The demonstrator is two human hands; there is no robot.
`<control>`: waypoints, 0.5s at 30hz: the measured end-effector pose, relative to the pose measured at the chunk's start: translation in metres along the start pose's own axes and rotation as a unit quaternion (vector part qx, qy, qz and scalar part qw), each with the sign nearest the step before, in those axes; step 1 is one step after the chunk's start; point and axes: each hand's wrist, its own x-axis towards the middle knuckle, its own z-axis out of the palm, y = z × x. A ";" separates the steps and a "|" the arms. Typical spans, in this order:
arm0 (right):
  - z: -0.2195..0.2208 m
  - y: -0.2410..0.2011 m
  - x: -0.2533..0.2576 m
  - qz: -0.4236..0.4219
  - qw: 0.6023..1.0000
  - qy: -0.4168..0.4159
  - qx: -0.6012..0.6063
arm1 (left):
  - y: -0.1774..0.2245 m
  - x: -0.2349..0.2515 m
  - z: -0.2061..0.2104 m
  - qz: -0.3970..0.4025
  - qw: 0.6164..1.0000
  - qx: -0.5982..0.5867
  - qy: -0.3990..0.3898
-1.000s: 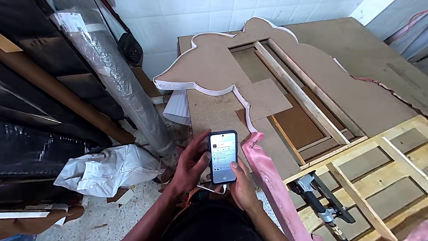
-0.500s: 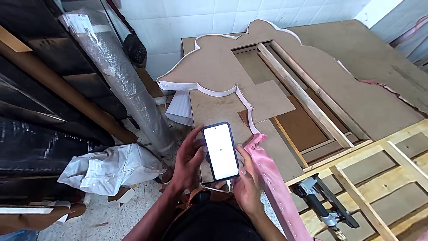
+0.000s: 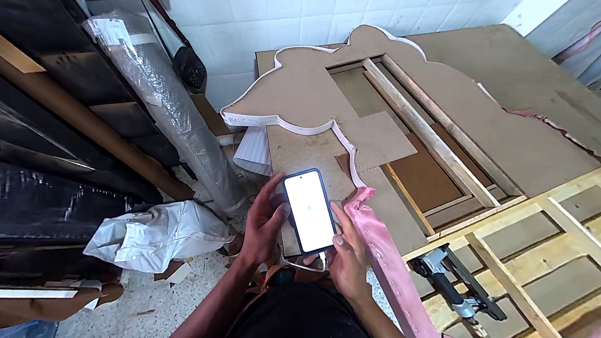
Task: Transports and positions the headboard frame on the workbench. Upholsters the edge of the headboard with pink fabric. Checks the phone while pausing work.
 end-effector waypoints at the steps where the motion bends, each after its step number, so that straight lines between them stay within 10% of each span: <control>1: 0.000 0.000 0.001 0.001 1.000 -0.001 0.000 | 0.000 0.000 0.000 0.001 1.000 0.000 -0.003; 15: -0.002 -0.005 0.003 0.004 1.000 -0.012 0.020 | -0.001 0.006 0.002 -0.007 1.000 -0.007 -0.010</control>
